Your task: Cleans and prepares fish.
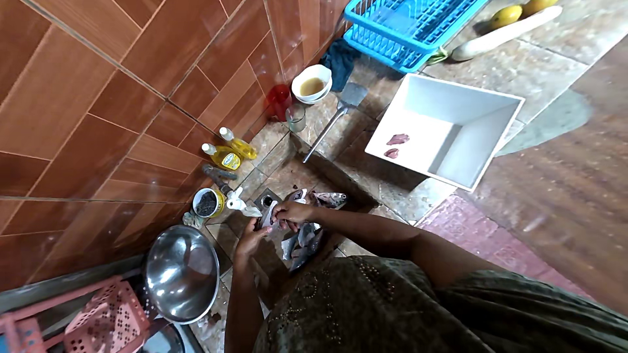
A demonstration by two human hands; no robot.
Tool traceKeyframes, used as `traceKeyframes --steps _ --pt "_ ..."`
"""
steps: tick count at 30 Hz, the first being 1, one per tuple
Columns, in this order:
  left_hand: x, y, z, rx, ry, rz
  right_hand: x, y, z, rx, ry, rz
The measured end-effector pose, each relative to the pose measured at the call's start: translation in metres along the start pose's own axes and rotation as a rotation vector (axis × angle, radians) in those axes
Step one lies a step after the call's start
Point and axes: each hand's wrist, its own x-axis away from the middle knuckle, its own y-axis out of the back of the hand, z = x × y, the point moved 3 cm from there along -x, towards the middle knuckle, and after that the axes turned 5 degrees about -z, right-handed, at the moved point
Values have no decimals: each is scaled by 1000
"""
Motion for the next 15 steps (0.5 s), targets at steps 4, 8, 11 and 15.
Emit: traceKeyframes --steps 4,8,11,15 --pt "-2 -6 -8 34 17 -25 4 0 8 151 22 -54" --pt "-8 -5 -10 -24 -13 2 2 -7 6 -73 -75 16" --pt "-9 -4 -16 -118 -16 -8 -1 -10 1 -270 -106 -17" --pt "-6 -2 -23 -172 -64 -56 -4 -16 -5 -422 -66 -115"
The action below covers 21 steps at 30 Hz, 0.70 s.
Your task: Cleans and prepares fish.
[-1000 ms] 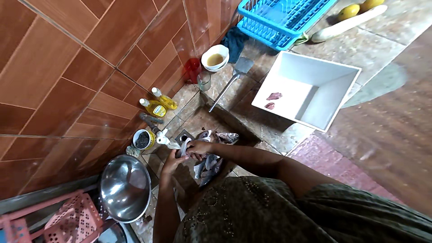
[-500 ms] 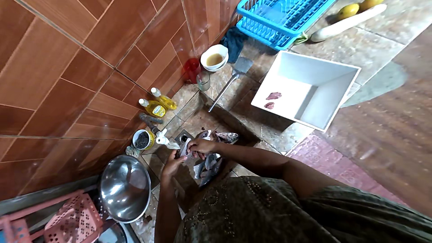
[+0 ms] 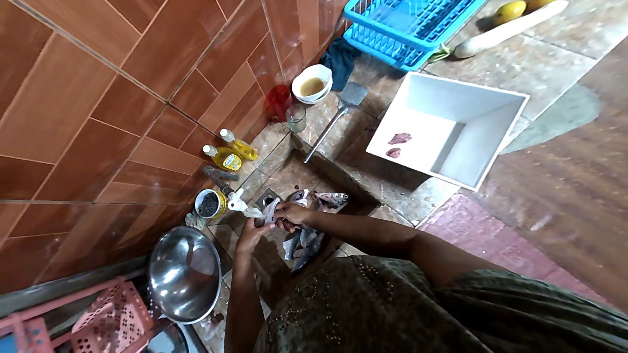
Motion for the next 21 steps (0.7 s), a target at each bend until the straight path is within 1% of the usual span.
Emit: traceKeyframes --steps 4,7,13,15,18,19,20,21 --pt "3 1 5 184 -23 0 5 0 5 -19 77 33" --pt "8 1 10 319 2 -9 10 2 11 -19 127 48" --pt "13 4 16 436 -4 30 20 21 12 -91 177 96" --pt "12 5 19 469 -26 35 22 30 5 -155 165 79" --pt "14 8 24 514 -55 24 28 45 0 -249 144 6" --pt "14 9 27 517 -64 24 28 52 -2 -237 138 -21" --pt "14 11 28 511 -70 30 27 60 -5 -152 128 -30" --pt "14 12 29 501 -73 40 26 69 -7 35 101 -29"
